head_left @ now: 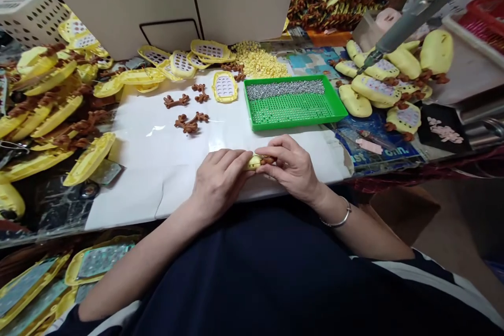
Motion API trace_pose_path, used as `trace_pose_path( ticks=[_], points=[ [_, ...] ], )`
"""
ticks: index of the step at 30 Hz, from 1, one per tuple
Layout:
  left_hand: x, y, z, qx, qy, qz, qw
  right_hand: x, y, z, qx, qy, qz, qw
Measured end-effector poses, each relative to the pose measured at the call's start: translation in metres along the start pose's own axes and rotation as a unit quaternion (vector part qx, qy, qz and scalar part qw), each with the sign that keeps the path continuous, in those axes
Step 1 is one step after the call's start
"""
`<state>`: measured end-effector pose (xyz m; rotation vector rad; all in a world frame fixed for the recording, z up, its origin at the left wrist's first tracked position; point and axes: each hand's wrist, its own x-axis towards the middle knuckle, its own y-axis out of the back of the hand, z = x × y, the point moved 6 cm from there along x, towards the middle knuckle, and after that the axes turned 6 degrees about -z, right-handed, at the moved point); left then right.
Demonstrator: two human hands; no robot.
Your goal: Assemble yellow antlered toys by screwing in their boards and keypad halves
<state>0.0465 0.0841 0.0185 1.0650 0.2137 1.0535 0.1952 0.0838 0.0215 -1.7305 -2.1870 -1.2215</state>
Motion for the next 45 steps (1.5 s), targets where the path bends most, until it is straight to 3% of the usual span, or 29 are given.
trace_pose_path(
  ticks=[4,7,10,16,19,27,34,37,39,41,42,45],
  points=[
    [0.001,-0.001,0.0,-0.006,-0.02,0.022,1.0,-0.002,-0.005,-0.006,0.008,0.074,0.022,0.997],
    [-0.001,0.0,0.002,0.052,-0.056,0.067,0.995,-0.001,-0.005,0.006,0.089,-0.003,0.073,0.993],
    [-0.001,0.0,0.005,0.108,-0.091,0.089,0.986,0.0,-0.007,0.017,0.167,-0.089,0.061,0.98],
    [0.002,0.003,0.009,0.118,-0.112,0.071,0.984,0.006,-0.001,0.001,0.003,0.012,-0.01,1.0],
    [0.001,0.003,0.011,0.123,-0.108,0.079,0.983,0.005,-0.003,0.003,-0.025,0.009,-0.014,1.0],
    [-0.006,-0.002,0.014,0.119,-0.11,0.111,0.981,0.001,-0.007,0.006,0.031,0.065,0.004,0.997],
    [-0.005,-0.003,0.014,0.112,-0.102,0.115,0.982,0.005,-0.007,0.014,0.077,0.019,0.005,0.997],
    [-0.004,0.004,0.009,0.046,-0.081,0.079,0.993,0.004,-0.006,0.016,0.095,0.001,0.002,0.995],
    [-0.004,0.013,-0.004,-0.067,-0.01,0.049,0.996,0.004,0.0,0.013,0.108,0.019,0.004,0.994],
    [-0.006,0.02,-0.024,-0.216,0.114,0.035,0.969,0.003,0.01,0.006,0.116,0.065,0.002,0.991],
    [-0.009,0.019,-0.034,-0.297,0.179,0.022,0.938,0.003,0.015,0.002,0.117,0.092,-0.003,0.989],
    [-0.015,0.0,-0.036,-0.515,0.3,-0.119,0.794,0.005,0.027,-0.006,0.113,0.142,-0.033,0.983]
  ],
)
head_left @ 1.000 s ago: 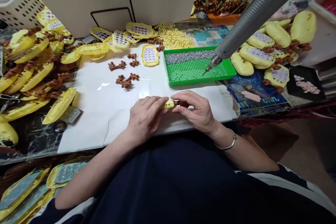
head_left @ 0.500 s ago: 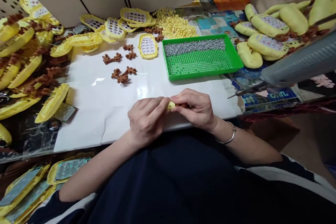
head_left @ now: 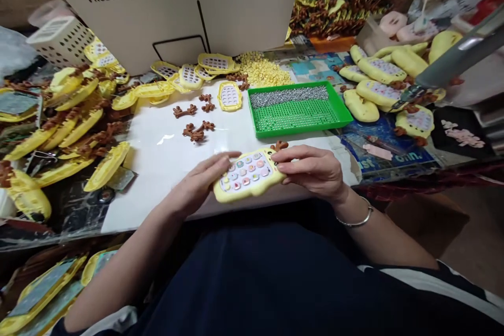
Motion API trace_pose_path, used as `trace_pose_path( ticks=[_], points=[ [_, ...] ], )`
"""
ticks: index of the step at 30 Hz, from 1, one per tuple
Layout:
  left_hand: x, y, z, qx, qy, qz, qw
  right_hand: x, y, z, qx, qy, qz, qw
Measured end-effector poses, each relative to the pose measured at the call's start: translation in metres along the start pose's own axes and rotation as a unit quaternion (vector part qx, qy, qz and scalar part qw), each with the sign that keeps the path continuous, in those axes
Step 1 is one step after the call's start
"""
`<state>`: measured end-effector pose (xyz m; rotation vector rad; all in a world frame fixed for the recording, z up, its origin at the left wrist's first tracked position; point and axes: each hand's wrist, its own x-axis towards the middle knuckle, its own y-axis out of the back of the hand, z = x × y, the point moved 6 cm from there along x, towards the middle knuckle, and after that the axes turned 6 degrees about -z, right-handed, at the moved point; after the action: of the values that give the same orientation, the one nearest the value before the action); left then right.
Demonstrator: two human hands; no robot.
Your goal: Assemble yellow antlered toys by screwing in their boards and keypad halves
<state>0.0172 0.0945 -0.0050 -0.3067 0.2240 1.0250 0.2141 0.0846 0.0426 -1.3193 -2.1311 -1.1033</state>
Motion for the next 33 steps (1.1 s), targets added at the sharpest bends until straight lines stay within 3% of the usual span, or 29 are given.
trace_pose_path(
  ticks=[2,6,10,19,26,29,33],
  points=[
    [0.001,-0.014,-0.005,-0.081,0.051,-0.071,0.993,0.001,0.005,0.004,0.014,-0.048,0.016,0.999],
    [0.006,-0.021,-0.002,-0.125,-0.036,-0.008,0.992,-0.01,0.001,0.027,0.136,-0.224,0.1,0.96],
    [0.011,-0.031,-0.005,-0.113,-0.054,-0.001,0.992,-0.021,-0.018,0.034,0.196,-0.306,0.095,0.927],
    [0.011,-0.04,0.0,-0.004,-0.052,0.072,0.996,-0.03,-0.027,0.024,0.228,-0.319,0.127,0.911],
    [0.019,-0.073,0.004,0.046,-0.079,-0.059,0.994,-0.051,-0.01,0.009,0.199,-0.354,0.17,0.898],
    [0.026,-0.091,0.01,0.074,-0.11,-0.091,0.987,-0.062,0.002,-0.001,0.175,-0.349,0.213,0.896],
    [0.033,-0.114,0.012,0.074,-0.104,-0.178,0.976,-0.081,0.028,-0.012,0.106,-0.312,0.288,0.899]
  ],
)
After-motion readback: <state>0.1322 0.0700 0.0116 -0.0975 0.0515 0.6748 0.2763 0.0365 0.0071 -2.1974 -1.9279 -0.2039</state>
